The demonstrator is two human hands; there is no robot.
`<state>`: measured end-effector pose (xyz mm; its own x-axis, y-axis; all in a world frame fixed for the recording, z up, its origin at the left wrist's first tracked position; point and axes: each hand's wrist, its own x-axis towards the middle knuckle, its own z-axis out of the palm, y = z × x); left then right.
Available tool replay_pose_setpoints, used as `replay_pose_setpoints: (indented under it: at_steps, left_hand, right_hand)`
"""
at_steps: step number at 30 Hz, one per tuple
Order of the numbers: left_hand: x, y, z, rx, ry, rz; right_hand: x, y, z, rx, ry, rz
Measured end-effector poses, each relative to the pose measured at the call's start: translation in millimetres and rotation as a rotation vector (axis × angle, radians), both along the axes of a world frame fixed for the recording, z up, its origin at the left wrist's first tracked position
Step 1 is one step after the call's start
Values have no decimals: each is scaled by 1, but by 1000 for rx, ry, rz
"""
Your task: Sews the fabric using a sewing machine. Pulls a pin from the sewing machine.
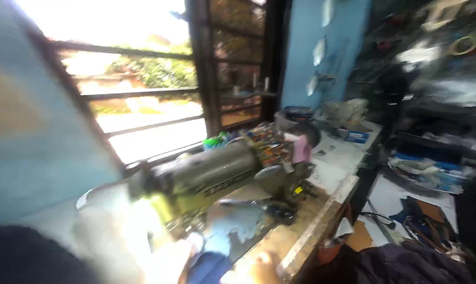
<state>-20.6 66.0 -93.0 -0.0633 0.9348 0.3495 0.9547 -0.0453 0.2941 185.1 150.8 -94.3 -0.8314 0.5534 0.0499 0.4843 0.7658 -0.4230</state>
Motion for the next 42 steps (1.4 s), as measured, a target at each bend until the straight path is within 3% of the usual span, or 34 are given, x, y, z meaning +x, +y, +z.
replay_pose_setpoints:
  at_steps: [3, 5, 9, 13, 19, 24, 29, 34, 42]
  left_hand:
    - [-18, 0, -26, 214, -6, -111]
    - [-30, -1, -36, 218, -32, -224]
    - [-39, -11, -23, -64, -130, -336]
    - [-35, -22, 22, -580, -238, -158]
    - [-28, -24, 31, -657, -147, 61]
    - [-30, -19, 9, -413, -35, 78]
    - [-26, -17, -9, 21, 93, -244]
    - [-28, -17, -10, -50, 14, -294]
    - [-42, -7, -24, 184, -1, -276]
  right_hand:
    - [0, 4, -5, 7, 131, -19]
    - [2, 5, -13, 39, 204, -3]
    - [3, 1, -14, 72, 178, 58]
    - [-2, 1, -15, 20, 129, 181]
    - [-20, -11, -3, 15, 113, 185]
    - [-32, -10, -10, 45, 157, 74]
    - [-33, -13, -10, 4, 222, 139]
    - [-27, -20, -12, -40, 228, 38]
    - [-23, -13, -16, 10, 226, 113]
